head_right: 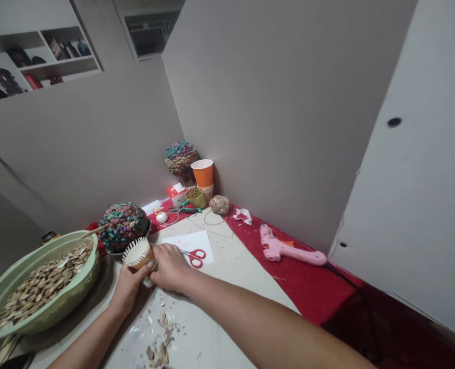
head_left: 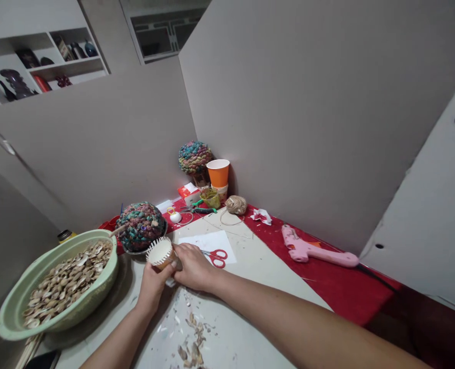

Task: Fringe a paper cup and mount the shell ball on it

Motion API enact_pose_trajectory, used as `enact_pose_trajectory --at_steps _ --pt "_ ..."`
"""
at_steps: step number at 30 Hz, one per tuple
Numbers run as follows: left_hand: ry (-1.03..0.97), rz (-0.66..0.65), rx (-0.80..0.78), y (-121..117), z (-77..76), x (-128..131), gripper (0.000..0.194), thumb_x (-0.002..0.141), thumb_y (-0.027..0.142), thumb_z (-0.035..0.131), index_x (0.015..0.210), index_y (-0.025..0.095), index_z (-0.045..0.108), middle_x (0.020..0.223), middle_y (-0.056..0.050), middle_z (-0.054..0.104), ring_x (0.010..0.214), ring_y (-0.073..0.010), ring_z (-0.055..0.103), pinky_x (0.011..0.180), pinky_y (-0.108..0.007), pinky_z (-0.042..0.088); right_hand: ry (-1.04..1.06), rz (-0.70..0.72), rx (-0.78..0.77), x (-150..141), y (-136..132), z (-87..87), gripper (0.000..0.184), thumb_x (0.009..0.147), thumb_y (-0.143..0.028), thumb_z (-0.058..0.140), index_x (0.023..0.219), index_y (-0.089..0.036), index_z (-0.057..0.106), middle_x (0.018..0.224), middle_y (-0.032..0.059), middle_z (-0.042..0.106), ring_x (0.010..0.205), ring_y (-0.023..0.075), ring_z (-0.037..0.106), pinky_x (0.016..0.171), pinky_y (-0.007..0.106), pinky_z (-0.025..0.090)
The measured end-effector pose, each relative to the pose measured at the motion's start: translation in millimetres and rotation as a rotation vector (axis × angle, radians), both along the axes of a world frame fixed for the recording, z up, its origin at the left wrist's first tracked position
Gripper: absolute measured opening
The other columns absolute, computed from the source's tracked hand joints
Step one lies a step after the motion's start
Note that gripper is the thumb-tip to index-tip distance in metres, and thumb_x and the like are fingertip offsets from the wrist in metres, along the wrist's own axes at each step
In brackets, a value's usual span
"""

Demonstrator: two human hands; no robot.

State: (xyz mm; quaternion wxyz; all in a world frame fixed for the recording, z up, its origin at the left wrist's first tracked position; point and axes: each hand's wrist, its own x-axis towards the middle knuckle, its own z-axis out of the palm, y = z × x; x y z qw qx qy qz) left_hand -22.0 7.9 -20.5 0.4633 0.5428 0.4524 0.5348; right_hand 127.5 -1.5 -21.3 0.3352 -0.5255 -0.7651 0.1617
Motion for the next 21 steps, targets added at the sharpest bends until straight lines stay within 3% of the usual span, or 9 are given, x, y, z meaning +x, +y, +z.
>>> enact_pose_trajectory --at_steps 6,11,21 --pt "-0.010 0.028 0.000 3 -1.9 -2 0.056 0.055 0.030 0.090 0.104 0.014 0.069 0.105 -0.012 0.079 0.100 -0.0305 0.071 0.095 -0.042 0.051 -0.083 -0.038 0.001 11 1 3.5 0.064 0.078 -0.019 0.071 0.139 -0.014 0.051 0.138 0.0162 0.057 0.130 0.0317 0.049 0.110 0.045 0.037" --pt "-0.033 0.025 -0.022 1 -1.3 2 0.056 0.051 0.028 0.090 0.101 0.015 0.069 0.102 -0.011 0.080 0.095 -0.0309 0.073 0.089 -0.042 0.055 -0.227 -0.135 -0.019 17 6 3.5 0.035 0.099 -0.034 0.061 0.128 -0.016 0.058 0.129 0.0114 0.059 0.110 0.0257 0.062 0.093 0.047 0.054" --pt "0.002 -0.033 -0.033 2 -7.1 3 0.060 0.050 0.028 0.088 0.105 0.016 0.067 0.104 -0.012 0.079 0.097 -0.0320 0.073 0.091 -0.044 0.055 -0.425 -0.206 -0.046 42 22 -1.8 0.034 0.099 -0.034 0.061 0.127 -0.016 0.059 0.126 0.0108 0.060 0.107 0.0245 0.063 0.089 0.045 0.056"
